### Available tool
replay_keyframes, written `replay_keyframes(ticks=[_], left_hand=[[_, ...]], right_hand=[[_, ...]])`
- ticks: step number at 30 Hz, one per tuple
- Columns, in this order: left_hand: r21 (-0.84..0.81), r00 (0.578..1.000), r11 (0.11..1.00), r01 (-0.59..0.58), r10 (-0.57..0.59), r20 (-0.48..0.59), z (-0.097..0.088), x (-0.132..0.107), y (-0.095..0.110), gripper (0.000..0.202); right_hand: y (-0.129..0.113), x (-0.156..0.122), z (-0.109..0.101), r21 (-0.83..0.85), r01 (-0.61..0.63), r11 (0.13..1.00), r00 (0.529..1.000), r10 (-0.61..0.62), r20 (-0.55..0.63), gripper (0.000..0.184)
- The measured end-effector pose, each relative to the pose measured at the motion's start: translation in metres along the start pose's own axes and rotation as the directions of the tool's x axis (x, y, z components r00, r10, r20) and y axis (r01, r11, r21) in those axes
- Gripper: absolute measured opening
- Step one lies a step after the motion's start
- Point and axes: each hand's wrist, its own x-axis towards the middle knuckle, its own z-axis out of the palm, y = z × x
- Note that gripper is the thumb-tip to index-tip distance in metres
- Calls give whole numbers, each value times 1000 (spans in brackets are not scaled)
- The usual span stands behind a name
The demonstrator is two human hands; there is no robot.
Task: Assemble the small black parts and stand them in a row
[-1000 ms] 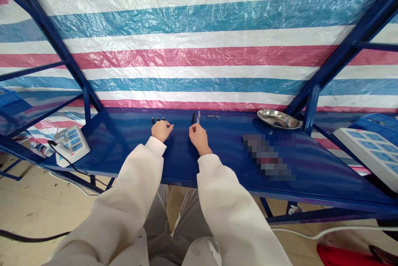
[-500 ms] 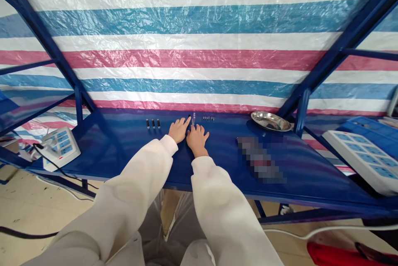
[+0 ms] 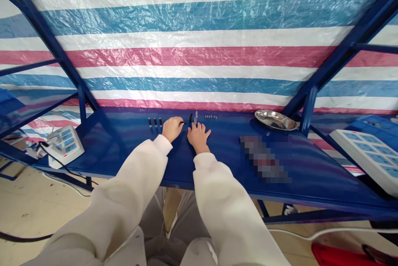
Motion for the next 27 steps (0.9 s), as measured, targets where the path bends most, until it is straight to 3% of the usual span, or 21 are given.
replay_keyframes(ticks=[3, 8, 18, 22, 27], left_hand=[[-144, 994, 986, 82, -91, -56, -7, -14, -11, 16], [-378, 983, 920, 104, -153, -103, -1, -30, -26, 17], [-616, 930, 768, 174, -334, -154, 8, -29, -33, 15], [-741, 899, 636, 217, -425, -101, 12, -28, -36, 14], [-861, 872, 448, 242, -489, -10, 11, -26, -35, 14]], right_hand=[[0, 2, 1, 0, 6, 1000, 1000, -6, 13, 48], [1, 3, 2, 18, 2, 1000, 999, -3, 41, 50], [-3, -8, -4, 77, 58, 995, 996, -63, 58, 46], [-5, -12, -6, 153, 175, 972, 983, -181, 25, 37], [-7, -10, -11, 388, 315, 866, 949, -283, -140, 22]])
